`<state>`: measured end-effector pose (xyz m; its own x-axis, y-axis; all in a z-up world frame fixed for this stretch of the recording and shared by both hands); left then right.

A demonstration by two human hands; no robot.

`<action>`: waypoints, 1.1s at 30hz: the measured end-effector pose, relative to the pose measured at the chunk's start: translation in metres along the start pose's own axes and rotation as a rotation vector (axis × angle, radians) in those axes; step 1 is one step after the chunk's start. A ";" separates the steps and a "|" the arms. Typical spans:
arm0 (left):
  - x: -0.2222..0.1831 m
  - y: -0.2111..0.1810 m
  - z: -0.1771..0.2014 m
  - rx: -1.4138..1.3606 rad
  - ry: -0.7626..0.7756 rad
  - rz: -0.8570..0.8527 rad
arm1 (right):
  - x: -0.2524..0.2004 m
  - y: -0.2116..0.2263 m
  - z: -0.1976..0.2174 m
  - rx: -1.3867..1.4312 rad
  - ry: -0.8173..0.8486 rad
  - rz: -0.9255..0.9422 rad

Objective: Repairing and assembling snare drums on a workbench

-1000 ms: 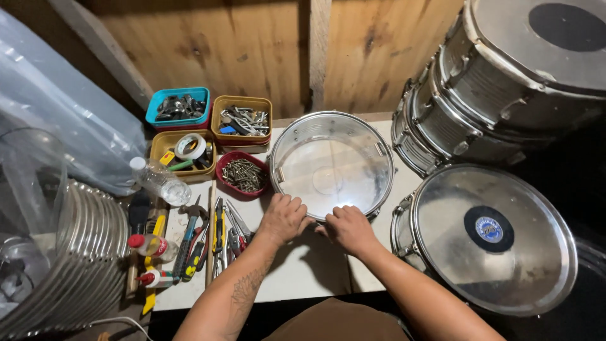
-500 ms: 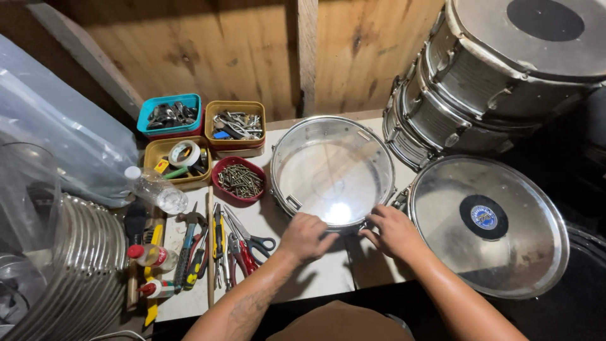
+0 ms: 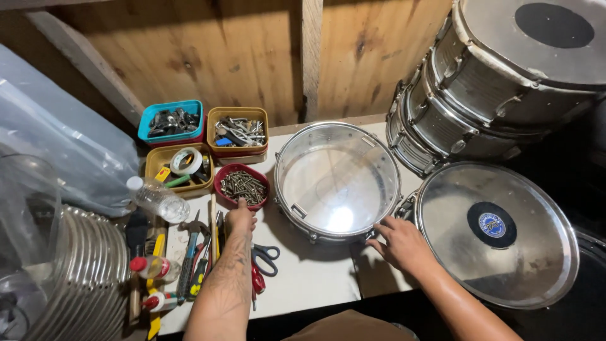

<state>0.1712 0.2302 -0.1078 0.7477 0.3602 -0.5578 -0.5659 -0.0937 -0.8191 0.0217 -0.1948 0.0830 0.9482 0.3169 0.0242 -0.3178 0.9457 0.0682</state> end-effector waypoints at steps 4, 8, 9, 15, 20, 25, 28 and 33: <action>0.000 -0.013 -0.006 -0.095 -0.063 0.074 | -0.002 0.005 0.008 0.005 -0.009 -0.003; -0.025 -0.040 -0.015 -0.233 -0.151 0.210 | -0.002 0.009 0.012 0.054 0.024 -0.020; -0.027 -0.048 -0.023 -0.265 -0.083 0.223 | -0.002 0.009 0.012 0.045 0.031 -0.029; 0.051 -0.034 -0.068 -0.400 0.071 0.204 | 0.000 0.015 0.019 0.071 0.073 -0.038; 0.042 -0.069 -0.068 -0.362 0.077 0.151 | 0.000 0.015 0.018 0.092 0.125 -0.067; 0.064 -0.084 -0.069 -0.402 0.180 0.134 | -0.004 0.011 0.008 0.060 0.069 -0.075; 0.092 -0.065 -0.071 -0.239 0.370 0.168 | -0.001 0.012 0.012 0.080 0.098 -0.076; -0.063 -0.141 -0.045 0.156 0.275 0.052 | -0.001 0.011 0.012 0.081 0.056 -0.014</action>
<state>0.2195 0.1785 0.0371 0.7700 0.0928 -0.6313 -0.6366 0.0458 -0.7698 0.0170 -0.1862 0.0959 0.9504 0.3091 -0.0332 -0.3012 0.9419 0.1484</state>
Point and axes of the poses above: each hand's wrist, its own x-axis towards the middle knuckle, its own z-axis out of the back of the hand, y = z × x, the point moved 6 cm from there along x, towards the middle knuckle, and after that the axes turned 11 degrees about y, right-handed, at the moved point
